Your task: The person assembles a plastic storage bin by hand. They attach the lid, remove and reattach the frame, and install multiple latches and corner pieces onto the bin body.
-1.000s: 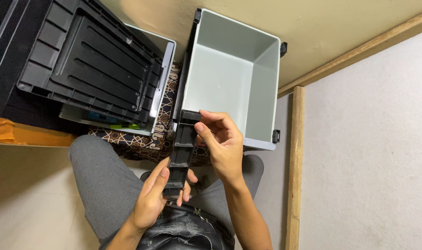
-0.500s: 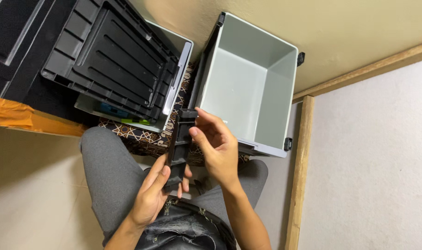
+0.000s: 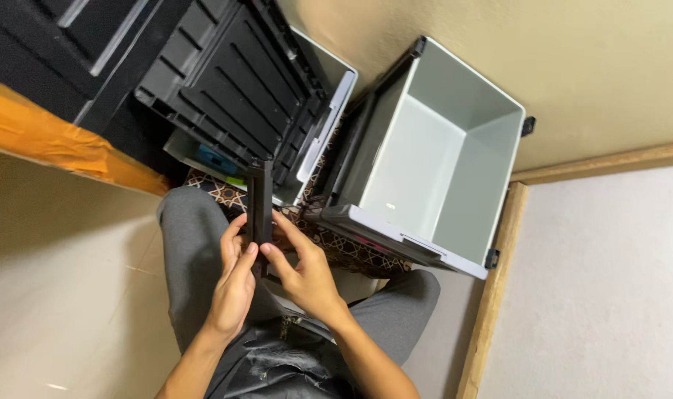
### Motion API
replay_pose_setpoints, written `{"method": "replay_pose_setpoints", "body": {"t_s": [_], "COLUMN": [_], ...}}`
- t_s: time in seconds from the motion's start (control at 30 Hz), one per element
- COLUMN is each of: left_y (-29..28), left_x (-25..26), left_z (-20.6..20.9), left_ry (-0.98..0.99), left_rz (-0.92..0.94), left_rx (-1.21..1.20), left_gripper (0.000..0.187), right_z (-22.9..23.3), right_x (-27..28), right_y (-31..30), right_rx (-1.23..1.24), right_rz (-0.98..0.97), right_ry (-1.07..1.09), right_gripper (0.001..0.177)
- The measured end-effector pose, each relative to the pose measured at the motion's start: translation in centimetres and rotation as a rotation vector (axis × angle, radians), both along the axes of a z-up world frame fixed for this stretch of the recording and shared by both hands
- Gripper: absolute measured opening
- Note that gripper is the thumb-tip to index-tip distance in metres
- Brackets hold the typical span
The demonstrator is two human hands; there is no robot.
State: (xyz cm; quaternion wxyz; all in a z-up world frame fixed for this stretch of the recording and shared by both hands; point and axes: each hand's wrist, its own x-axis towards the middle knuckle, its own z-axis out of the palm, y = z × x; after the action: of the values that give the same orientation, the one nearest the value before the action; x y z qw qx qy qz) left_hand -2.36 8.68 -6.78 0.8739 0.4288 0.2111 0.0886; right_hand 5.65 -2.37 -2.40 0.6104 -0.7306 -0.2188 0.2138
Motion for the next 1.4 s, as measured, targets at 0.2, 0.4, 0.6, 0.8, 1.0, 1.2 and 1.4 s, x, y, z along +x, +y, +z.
{"method": "replay_pose_setpoints", "body": {"t_s": [0.2, 0.4, 0.6, 0.8, 1.0, 1.2, 1.4], "left_y": [1.8, 4.4, 6.8, 8.9, 9.8, 10.3, 9.9], "left_x": [-0.5, -0.7, 2.0, 5.1, 7.4, 9.2, 9.8], "left_z": [-4.2, -8.9, -13.1, -17.5, -22.0, -23.6, -23.7], "left_ry": [0.130, 0.413, 0.443, 0.515, 0.487, 0.540, 0.436], "left_rz": [0.152, 0.158, 0.240, 0.211, 0.182, 0.178, 0.217], "left_rx": [0.075, 0.164, 0.156, 0.196, 0.103, 0.013, -0.160], "left_gripper": [0.047, 0.048, 0.054, 0.050, 0.045, 0.042, 0.046], "right_z": [-3.2, -7.0, -9.7, -12.9, -18.0, -20.0, -20.8], "right_x": [0.3, 1.6, 3.2, 5.1, 6.5, 6.6, 6.4], "right_y": [2.9, 5.4, 7.6, 8.8, 9.9, 10.4, 10.3], "right_rx": [-0.137, -0.291, -0.514, -0.518, -0.575, -0.656, -0.651], "right_rz": [0.091, 0.109, 0.145, 0.268, 0.226, 0.103, -0.039], "right_ry": [-0.056, -0.149, -0.154, -0.239, -0.386, -0.194, -0.215], "right_gripper": [0.059, 0.043, 0.042, 0.069, 0.063, 0.056, 0.049]}}
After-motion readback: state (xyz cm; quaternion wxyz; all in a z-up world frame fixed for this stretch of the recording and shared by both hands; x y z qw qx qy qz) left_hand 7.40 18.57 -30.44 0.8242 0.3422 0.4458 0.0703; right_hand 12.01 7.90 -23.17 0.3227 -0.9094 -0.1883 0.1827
